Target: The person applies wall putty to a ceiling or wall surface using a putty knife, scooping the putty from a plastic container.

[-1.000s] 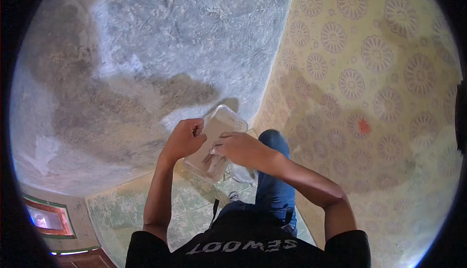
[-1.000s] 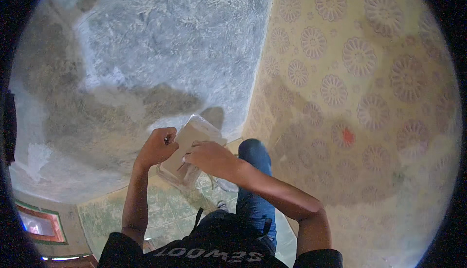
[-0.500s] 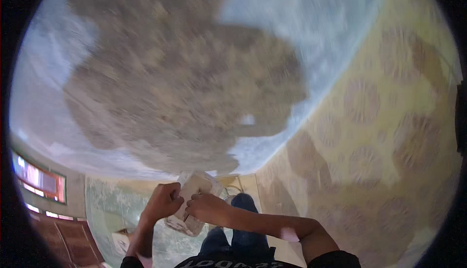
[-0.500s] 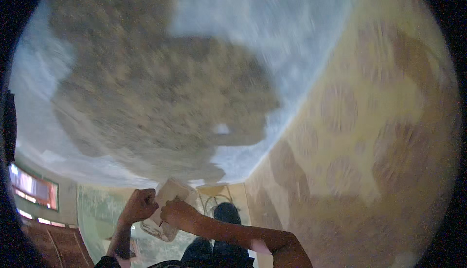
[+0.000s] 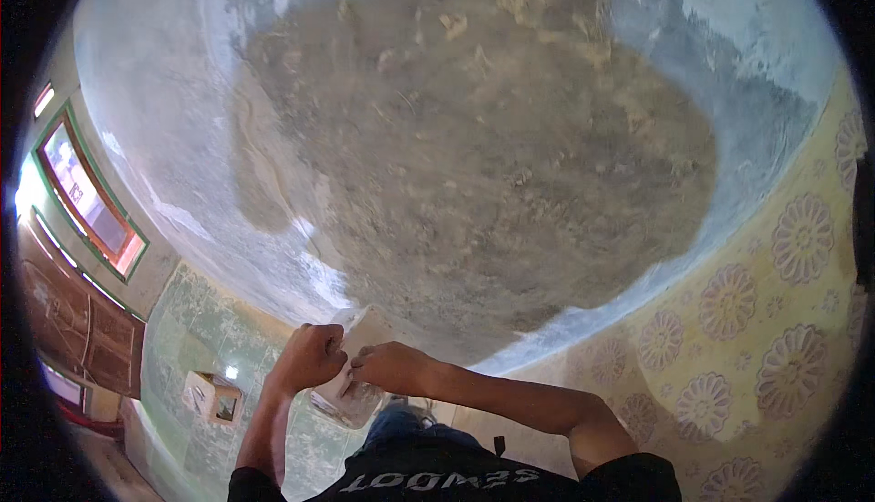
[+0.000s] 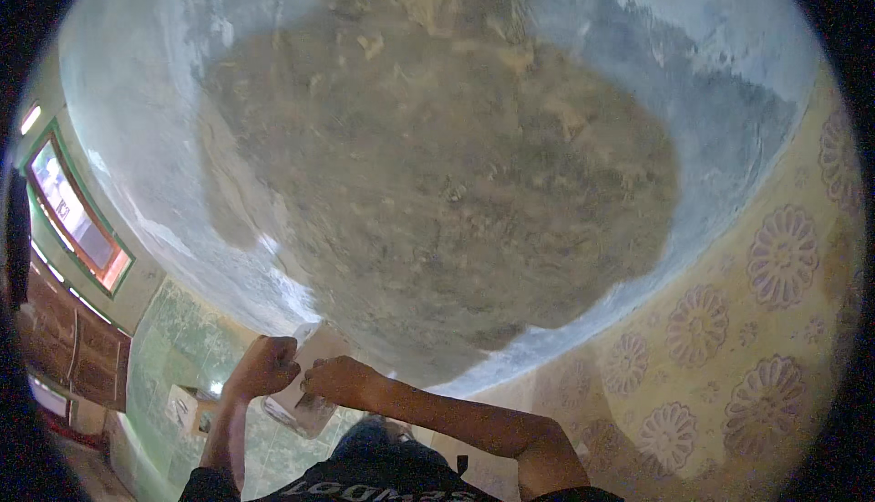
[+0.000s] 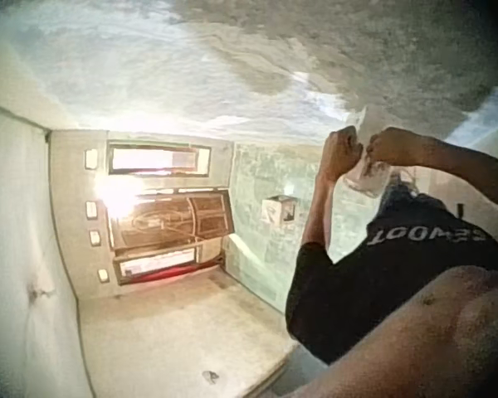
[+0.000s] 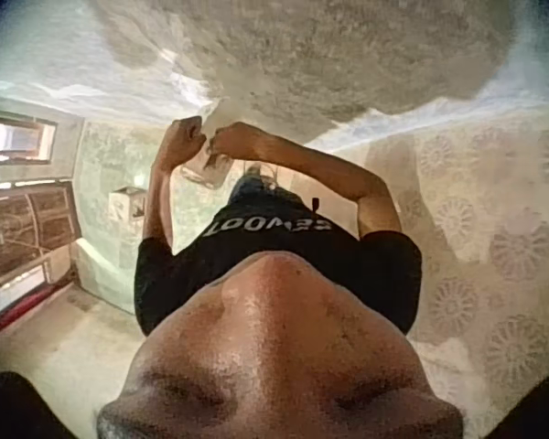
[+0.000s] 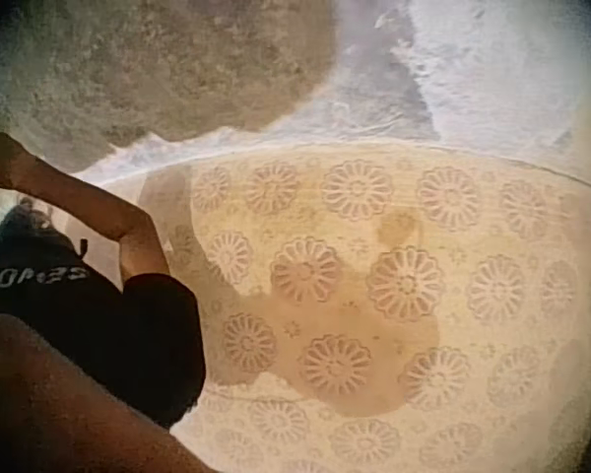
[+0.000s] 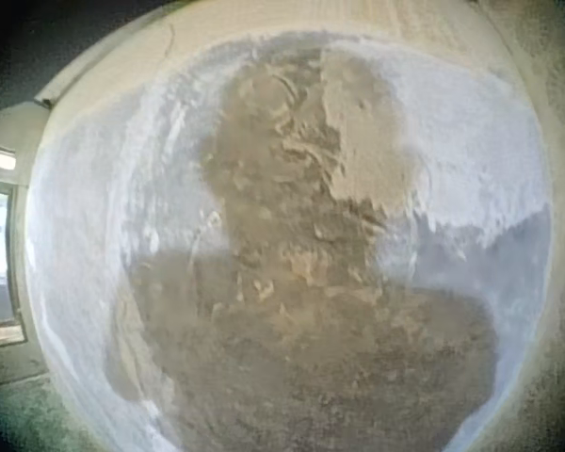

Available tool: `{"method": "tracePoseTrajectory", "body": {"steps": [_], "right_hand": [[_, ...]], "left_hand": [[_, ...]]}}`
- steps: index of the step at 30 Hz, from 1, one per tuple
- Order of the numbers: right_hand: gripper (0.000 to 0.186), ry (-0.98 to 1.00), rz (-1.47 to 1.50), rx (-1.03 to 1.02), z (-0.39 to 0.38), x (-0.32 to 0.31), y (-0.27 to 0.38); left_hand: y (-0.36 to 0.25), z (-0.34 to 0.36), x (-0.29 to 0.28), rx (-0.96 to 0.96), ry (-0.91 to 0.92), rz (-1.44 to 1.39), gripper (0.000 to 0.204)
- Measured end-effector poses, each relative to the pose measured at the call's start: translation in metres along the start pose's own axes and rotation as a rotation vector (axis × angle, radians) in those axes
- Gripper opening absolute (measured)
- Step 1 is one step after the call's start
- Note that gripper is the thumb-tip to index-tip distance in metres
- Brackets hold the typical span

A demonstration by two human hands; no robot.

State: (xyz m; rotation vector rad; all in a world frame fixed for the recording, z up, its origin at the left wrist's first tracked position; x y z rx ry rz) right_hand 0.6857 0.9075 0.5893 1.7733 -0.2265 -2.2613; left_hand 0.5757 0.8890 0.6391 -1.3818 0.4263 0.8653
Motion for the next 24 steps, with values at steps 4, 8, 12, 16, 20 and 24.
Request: {"method": "tracePoseTrajectory", "body": {"steps": [4, 8, 12, 16, 20, 24], "right_hand": [[0.016, -0.026, 0.014, -0.025, 0.016, -0.035, -0.002], [0.019, 0.022, -0.041, 0.046, 0.020, -0.070, -0.002], [0.026, 0.015, 0.004, 0.097, 0.022, -0.091, -0.009], [0.026, -0.040, -0.139, 0.043, 0.023, -0.124, -0.010], [0.028, -0.117, 0.210, 0.147, 0.020, -0.169, -0.013], [0.033, -0.142, 0.280, 0.247, 0.021, -0.179, -0.032]], "left_hand": [[-0.009, 0.014, -0.031, 0.074, -0.059, -0.009, 0.020], [-0.016, 0.024, -0.043, 0.114, -0.079, -0.054, 0.020], [0.008, 0.039, -0.042, 0.074, -0.013, -0.189, 0.020], [0.003, 0.054, -0.038, 0.034, 0.100, -0.265, 0.020], [-0.005, 0.068, -0.036, -0.002, 0.247, -0.364, 0.014], [0.008, 0.081, -0.023, -0.048, 0.310, -0.523, 0.011]]}}
Point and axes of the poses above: each hand's wrist, its own z-axis towards the middle knuckle, its own x-axis out of the palm, y = z × x, the point moved 7 cm from there along z, towards the middle knuckle, and after that the axes turned 8 degrees about -y, right-handed, at the moved point
